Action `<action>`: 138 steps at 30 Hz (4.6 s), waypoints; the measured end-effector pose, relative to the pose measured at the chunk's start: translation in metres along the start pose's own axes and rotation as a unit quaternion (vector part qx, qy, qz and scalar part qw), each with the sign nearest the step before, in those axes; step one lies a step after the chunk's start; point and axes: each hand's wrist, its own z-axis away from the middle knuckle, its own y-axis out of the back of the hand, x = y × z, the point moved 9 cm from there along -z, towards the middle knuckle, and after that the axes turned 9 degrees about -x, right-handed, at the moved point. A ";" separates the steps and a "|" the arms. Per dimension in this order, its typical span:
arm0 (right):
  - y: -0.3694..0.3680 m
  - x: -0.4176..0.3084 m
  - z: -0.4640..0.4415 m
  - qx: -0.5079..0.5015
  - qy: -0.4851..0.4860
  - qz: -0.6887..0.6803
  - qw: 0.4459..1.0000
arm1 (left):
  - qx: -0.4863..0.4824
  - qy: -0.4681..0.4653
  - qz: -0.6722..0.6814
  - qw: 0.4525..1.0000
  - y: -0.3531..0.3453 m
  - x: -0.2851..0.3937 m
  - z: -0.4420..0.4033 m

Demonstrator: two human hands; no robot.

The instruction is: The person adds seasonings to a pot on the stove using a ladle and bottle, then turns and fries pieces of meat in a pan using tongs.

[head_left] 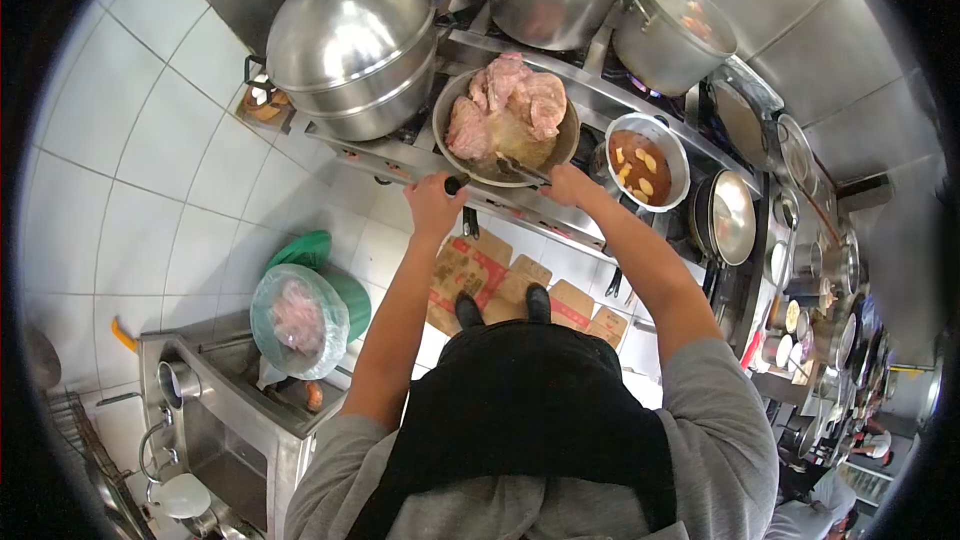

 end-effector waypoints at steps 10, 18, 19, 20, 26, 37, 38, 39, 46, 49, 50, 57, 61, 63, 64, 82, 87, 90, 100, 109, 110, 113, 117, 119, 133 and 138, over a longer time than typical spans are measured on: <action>-0.009 0.034 0.048 -0.050 -0.083 -0.466 0.879 | 0.013 -0.018 0.018 1.000 -0.001 0.001 0.001; 0.060 0.066 0.153 0.117 -0.132 -0.348 0.921 | -0.003 -0.004 0.047 0.999 0.000 0.000 0.002; 0.070 0.074 0.172 0.136 -0.155 -0.306 0.929 | -0.002 -0.005 0.055 0.998 -0.001 -0.003 0.003; 0.071 0.089 0.185 0.157 -0.162 -0.281 0.933 | 0.005 -0.008 0.043 0.999 0.002 -0.001 0.003; 0.052 0.132 0.228 0.173 -0.232 -0.182 0.940 | 0.033 -0.029 0.044 0.998 0.005 0.002 0.003; 0.051 0.122 0.244 0.218 -0.253 -0.154 0.930 | 0.010 -0.035 0.042 0.998 0.002 0.000 0.002; 0.055 0.113 0.240 0.217 -0.222 -0.194 0.931 | 0.024 -0.033 0.036 0.999 0.002 0.000 0.002; 0.063 0.094 0.237 0.216 -0.193 -0.233 0.928 | 0.017 -0.029 0.032 0.999 0.001 -0.001 0.002; 0.050 0.018 0.111 0.068 -0.063 -0.060 0.994 | 0.015 -0.032 0.013 0.999 0.005 0.006 0.002; 0.040 0.011 0.054 -0.018 -0.066 0.007 0.998 | 0.020 -0.031 0.004 0.999 0.005 0.004 0.003; 0.039 0.008 0.040 -0.025 -0.070 0.022 0.997 | 0.021 -0.032 0.003 0.999 0.003 0.002 0.002; 0.039 -0.016 -0.008 -0.038 -0.063 0.077 0.994 | 0.008 -0.016 0.014 1.000 -0.002 -0.004 0.000; 0.032 -0.021 -0.013 -0.041 -0.050 0.087 0.994 | -0.001 -0.020 0.023 1.000 0.000 -0.002 0.001; 0.032 -0.021 -0.004 -0.028 -0.056 0.062 0.996 | 0.009 -0.028 0.025 0.999 0.001 0.000 0.001; 0.032 -0.020 0.002 -0.021 -0.060 0.049 0.997 | 0.014 -0.030 0.023 0.999 0.002 0.001 0.002; -0.019 0.040 0.061 -0.072 -0.089 -0.491 0.864 | 0.023 -0.034 0.025 0.999 0.004 0.000 -0.001; -0.031 0.035 0.069 -0.056 -0.078 -0.470 0.877 | -0.002 -0.026 0.035 0.999 0.002 0.004 -0.001; -0.022 0.022 0.082 -0.029 -0.062 -0.508 0.859 | 0.033 -0.050 0.045 0.997 0.011 0.008 0.003; 0.035 0.103 0.230 0.238 -0.227 -0.292 0.898 | 0.026 -0.049 0.035 0.998 0.004 0.002 0.001; 0.003 0.148 0.237 0.187 -0.286 -0.120 0.932 | 0.003 -0.040 0.032 0.999 0.003 0.001 -0.001; 0.000 0.153 0.236 0.182 -0.288 -0.113 0.933 | 0.004 -0.039 0.032 0.999 0.006 0.004 0.000; 0.002 0.154 0.234 0.180 -0.297 -0.104 0.932 | 0.006 -0.035 0.030 0.999 0.005 0.002 0.002; 0.012 0.153 0.248 0.227 -0.313 -0.127 0.913 | 0.009 -0.037 0.031 0.999 0.006 0.002 0.002; 0.024 0.147 0.253 0.246 -0.291 -0.127 0.916 | -0.003 -0.044 0.037 0.998 0.004 0.005 0.001; -0.017 0.021 0.055 -0.088 -0.132 -0.608 0.778 | 0.002 -0.030 0.016 0.999 0.004 0.002 0.001; -0.014 0.028 -0.007 -0.126 -0.206 -0.613 0.752 | 0.027 -0.037 0.011 0.999 0.007 0.003 0.004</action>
